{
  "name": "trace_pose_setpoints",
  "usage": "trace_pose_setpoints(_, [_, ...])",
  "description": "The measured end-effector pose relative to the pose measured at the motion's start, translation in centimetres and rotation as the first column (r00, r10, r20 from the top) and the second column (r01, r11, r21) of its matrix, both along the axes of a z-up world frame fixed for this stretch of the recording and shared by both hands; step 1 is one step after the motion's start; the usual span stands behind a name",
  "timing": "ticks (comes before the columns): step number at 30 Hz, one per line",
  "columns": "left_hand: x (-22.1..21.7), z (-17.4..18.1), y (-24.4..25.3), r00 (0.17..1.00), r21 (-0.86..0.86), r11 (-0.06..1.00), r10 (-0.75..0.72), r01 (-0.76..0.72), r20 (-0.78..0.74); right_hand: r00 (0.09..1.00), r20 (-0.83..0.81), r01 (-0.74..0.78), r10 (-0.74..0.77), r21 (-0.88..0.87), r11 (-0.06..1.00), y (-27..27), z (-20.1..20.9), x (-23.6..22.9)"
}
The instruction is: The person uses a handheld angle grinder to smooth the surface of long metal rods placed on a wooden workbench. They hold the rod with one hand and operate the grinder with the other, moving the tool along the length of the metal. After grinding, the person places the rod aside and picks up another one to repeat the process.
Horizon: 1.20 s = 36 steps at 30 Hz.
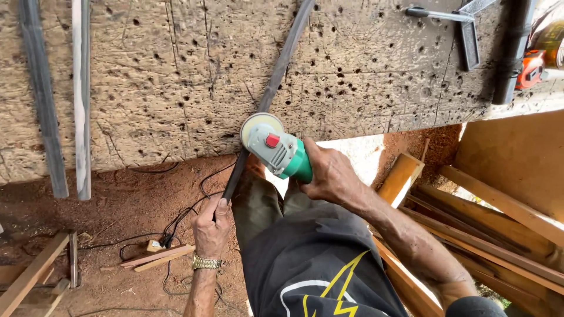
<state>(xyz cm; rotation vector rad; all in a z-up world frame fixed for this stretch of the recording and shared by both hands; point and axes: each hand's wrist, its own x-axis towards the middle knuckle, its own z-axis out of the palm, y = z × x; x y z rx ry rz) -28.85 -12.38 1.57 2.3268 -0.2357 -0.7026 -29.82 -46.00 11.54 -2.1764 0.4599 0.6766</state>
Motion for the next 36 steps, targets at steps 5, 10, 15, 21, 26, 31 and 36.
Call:
trace_pose_setpoints(5, [-0.1,-0.1,0.3,1.000,0.025,1.000,-0.008,0.009,-0.030,1.000,0.021,-0.016,0.016,-0.016,1.000,-2.7,-1.3,0.7])
trace_pose_setpoints(10, [0.7,1.1,-0.5,0.996,0.063,0.998,-0.009,0.014,-0.087,0.999,0.048,0.000,0.001,-0.019,1.000,-5.6,-1.2,2.8])
trace_pose_setpoints(15, [1.0,1.7,-0.9,0.999,0.026,0.999,-0.024,0.025,-0.022,0.993,0.103,0.054,-0.053,-0.009,0.998,-8.3,0.4,5.2])
trace_pose_setpoints(21, [0.4,0.1,0.6,0.996,0.092,0.995,-0.032,0.040,-0.080,0.991,0.059,0.118,-0.117,-0.020,0.993,-11.4,1.8,7.7])
trace_pose_setpoints(26, [-0.2,-1.1,1.8,0.995,0.102,0.993,-0.052,0.061,-0.083,0.981,0.087,0.176,-0.176,0.004,0.984,-15.1,1.3,8.8])
trace_pose_setpoints(31, [-0.8,-1.7,2.6,0.994,0.122,0.991,-0.047,0.060,-0.103,0.981,0.073,0.185,-0.180,-0.074,0.980,-18.7,0.7,10.7])
trace_pose_setpoints(36, [0.3,-0.6,1.4,0.994,0.142,0.989,-0.022,0.037,-0.104,0.976,0.083,0.209,-0.202,-0.086,0.974,-21.2,-0.5,12.2])
